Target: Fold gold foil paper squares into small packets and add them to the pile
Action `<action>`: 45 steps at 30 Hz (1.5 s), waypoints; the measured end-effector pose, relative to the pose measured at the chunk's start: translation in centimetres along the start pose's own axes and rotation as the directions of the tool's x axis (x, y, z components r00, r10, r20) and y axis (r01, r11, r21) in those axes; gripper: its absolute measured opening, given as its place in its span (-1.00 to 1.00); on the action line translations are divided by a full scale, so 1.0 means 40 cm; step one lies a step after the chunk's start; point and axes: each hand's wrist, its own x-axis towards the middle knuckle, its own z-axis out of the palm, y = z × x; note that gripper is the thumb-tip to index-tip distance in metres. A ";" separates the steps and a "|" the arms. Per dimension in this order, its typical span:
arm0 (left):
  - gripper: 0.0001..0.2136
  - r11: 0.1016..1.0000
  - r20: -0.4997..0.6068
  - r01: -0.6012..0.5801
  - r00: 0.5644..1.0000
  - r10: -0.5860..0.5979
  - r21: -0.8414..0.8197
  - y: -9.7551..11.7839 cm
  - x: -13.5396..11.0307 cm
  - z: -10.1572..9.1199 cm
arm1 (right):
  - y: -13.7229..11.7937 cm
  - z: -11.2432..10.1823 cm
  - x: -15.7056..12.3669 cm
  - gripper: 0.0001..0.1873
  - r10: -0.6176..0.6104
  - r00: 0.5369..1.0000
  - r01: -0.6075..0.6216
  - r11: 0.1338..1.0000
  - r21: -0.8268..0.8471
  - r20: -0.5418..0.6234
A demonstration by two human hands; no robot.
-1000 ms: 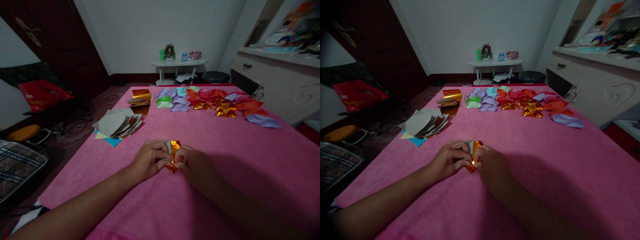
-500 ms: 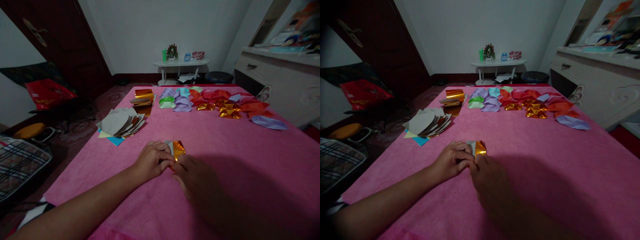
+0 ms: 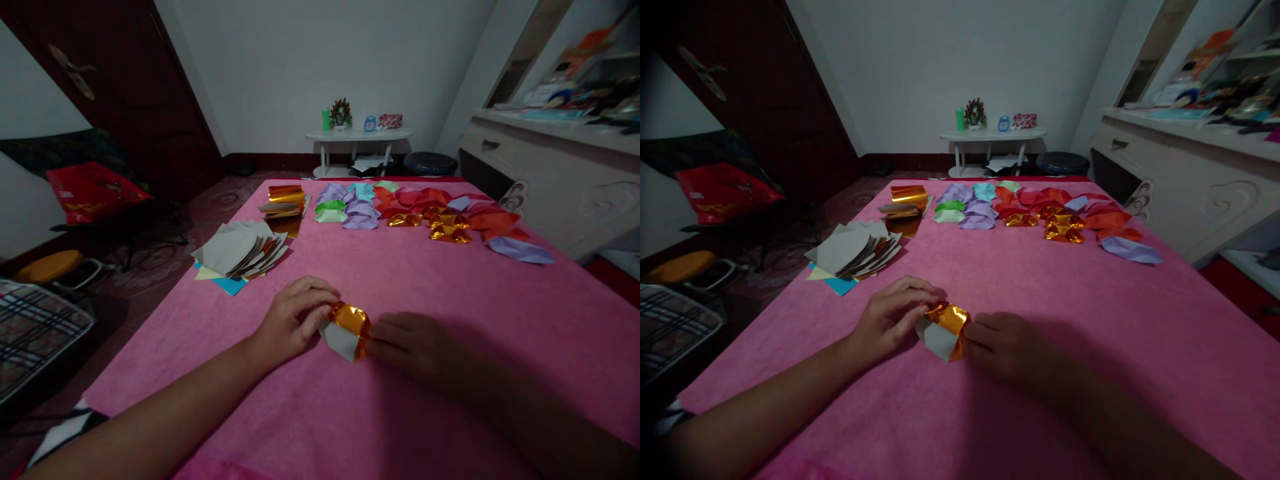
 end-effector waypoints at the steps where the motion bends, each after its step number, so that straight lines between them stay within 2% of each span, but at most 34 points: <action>1: -0.81 1.000 0.014 0.008 1.000 -0.008 -0.019 -0.002 -0.001 -0.002 | 0.012 -0.009 -0.014 -0.75 0.001 1.000 -0.001 1.000 0.018 0.007; 2: -0.83 1.000 0.032 0.007 0.999 -0.006 -0.023 -0.003 -0.003 -0.004 | 0.021 -0.015 -0.026 -0.75 0.009 1.000 -0.009 0.999 0.039 -0.019; 8: -0.85 0.988 0.144 -0.151 0.979 0.143 0.044 -0.002 -0.015 -0.004 | 0.025 -0.019 -0.055 -0.78 0.094 0.996 -0.094 0.988 0.120 0.002; 12: -0.78 0.992 0.143 -0.130 0.981 0.129 -0.003 0.003 -0.017 -0.005 | 0.028 -0.025 -0.068 -0.77 0.124 0.992 -0.114 0.973 0.202 -0.038; 17: -0.70 0.994 0.208 -0.092 0.973 0.101 -0.054 0.015 -0.017 -0.002 | 0.033 -0.023 -0.084 -0.75 0.194 0.981 -0.191 0.931 0.311 0.022; 24: -0.72 0.998 0.298 -0.054 0.953 0.063 -0.038 0.028 -0.025 -0.004 | 0.016 -0.018 -0.084 -0.73 0.275 0.961 -0.269 0.933 0.238 0.009; 28: -0.63 0.982 0.398 -0.188 0.903 0.161 0.031 0.034 -0.025 -0.002 | 0.012 -0.021 -0.079 -0.76 0.261 0.965 -0.253 0.949 0.189 -0.015; 31: -0.64 0.957 0.385 -0.258 0.903 0.190 0.132 0.038 -0.028 0.013 | 0.012 -0.026 -0.073 -0.76 0.251 0.968 -0.244 0.953 0.180 -0.018; 37: -0.87 0.924 0.344 -0.331 0.904 0.253 0.192 0.047 -0.032 0.037 | 0.012 -0.035 -0.070 -0.75 0.252 0.968 -0.250 0.952 0.179 0.008; 39: -0.87 0.943 0.338 -0.293 0.913 0.227 0.156 0.047 -0.030 0.038 | 0.012 -0.036 -0.069 -0.75 0.250 0.968 -0.246 0.953 0.175 -0.001; 45: -0.83 0.999 0.345 -0.034 0.938 0.037 -0.015 0.042 -0.012 0.048 | 0.013 -0.032 -0.071 -0.75 0.250 0.968 -0.242 0.953 0.182 -0.022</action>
